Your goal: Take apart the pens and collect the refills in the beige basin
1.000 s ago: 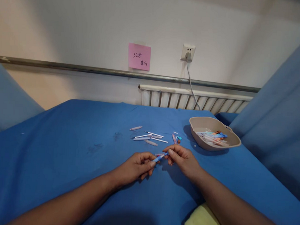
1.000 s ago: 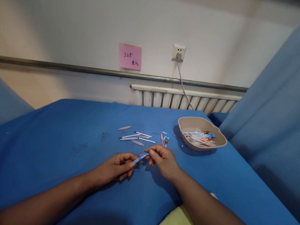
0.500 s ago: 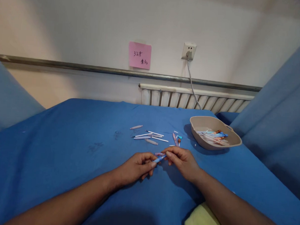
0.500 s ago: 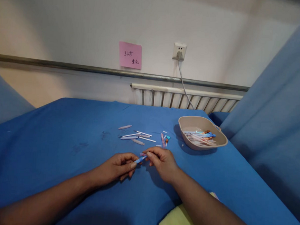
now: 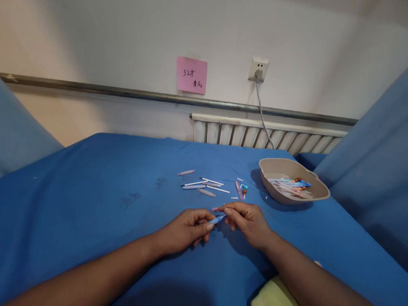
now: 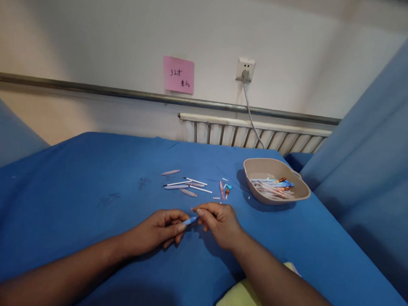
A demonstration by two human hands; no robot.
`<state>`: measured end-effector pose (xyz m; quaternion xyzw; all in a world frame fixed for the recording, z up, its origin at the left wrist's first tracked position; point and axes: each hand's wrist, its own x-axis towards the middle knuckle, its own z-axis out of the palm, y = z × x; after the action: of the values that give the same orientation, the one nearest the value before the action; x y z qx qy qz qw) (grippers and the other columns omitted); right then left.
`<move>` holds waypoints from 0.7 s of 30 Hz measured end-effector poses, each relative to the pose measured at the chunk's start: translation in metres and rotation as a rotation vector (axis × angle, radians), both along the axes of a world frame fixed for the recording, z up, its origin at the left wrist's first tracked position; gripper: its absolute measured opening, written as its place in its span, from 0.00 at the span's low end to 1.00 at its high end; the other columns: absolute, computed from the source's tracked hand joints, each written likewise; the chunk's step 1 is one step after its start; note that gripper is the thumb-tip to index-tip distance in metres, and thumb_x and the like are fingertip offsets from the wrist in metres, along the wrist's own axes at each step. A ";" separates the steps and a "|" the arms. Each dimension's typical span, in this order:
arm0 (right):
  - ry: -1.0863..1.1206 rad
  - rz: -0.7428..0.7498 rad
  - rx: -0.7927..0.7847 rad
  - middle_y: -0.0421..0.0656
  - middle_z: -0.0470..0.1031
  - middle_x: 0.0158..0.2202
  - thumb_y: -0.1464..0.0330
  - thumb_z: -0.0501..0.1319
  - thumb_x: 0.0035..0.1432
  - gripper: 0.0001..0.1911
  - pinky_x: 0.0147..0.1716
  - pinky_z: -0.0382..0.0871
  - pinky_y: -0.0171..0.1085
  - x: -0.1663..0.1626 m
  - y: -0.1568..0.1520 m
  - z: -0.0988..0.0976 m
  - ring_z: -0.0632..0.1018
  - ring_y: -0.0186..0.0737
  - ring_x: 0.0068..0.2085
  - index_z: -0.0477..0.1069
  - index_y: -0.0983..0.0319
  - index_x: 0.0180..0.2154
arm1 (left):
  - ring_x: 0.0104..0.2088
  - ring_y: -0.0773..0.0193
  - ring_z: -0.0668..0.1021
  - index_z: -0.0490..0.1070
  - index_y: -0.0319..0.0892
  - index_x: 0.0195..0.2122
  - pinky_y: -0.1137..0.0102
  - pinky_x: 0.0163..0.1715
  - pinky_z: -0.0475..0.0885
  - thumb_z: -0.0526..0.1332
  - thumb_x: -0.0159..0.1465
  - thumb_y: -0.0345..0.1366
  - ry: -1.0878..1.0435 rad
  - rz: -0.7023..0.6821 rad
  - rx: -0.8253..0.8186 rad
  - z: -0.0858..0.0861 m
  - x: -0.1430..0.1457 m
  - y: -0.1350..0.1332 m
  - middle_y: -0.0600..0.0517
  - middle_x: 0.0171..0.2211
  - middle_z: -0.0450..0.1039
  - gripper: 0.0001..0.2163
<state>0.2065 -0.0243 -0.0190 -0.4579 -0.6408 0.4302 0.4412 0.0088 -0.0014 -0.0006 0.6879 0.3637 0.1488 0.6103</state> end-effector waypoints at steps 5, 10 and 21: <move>0.028 -0.018 -0.039 0.38 0.71 0.22 0.55 0.56 0.57 0.19 0.20 0.62 0.30 -0.002 -0.001 0.000 0.68 0.29 0.20 0.77 0.62 0.36 | 0.16 0.75 0.63 0.67 0.39 0.36 0.77 0.17 0.57 0.57 0.61 0.46 -0.030 -0.001 -0.030 -0.003 0.000 0.001 0.57 0.22 0.69 0.13; 0.025 -0.021 -0.038 0.38 0.70 0.21 0.54 0.57 0.57 0.19 0.20 0.62 0.30 -0.002 -0.002 0.004 0.67 0.30 0.20 0.77 0.61 0.35 | 0.16 0.75 0.63 0.68 0.38 0.37 0.77 0.17 0.56 0.57 0.61 0.46 -0.049 0.001 -0.053 -0.002 0.000 0.000 0.57 0.21 0.69 0.14; 0.209 0.018 -0.070 0.41 0.71 0.24 0.49 0.48 0.61 0.29 0.23 0.64 0.33 -0.002 -0.004 0.000 0.70 0.32 0.22 0.70 0.66 0.45 | 0.19 0.73 0.69 0.67 0.38 0.39 0.77 0.17 0.59 0.57 0.62 0.48 -0.120 0.014 -0.097 -0.003 -0.001 0.002 0.55 0.25 0.71 0.16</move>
<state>0.2042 -0.0280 -0.0185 -0.4199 -0.5800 0.5015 0.4856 0.0076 0.0003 -0.0034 0.6449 0.3378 0.1763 0.6625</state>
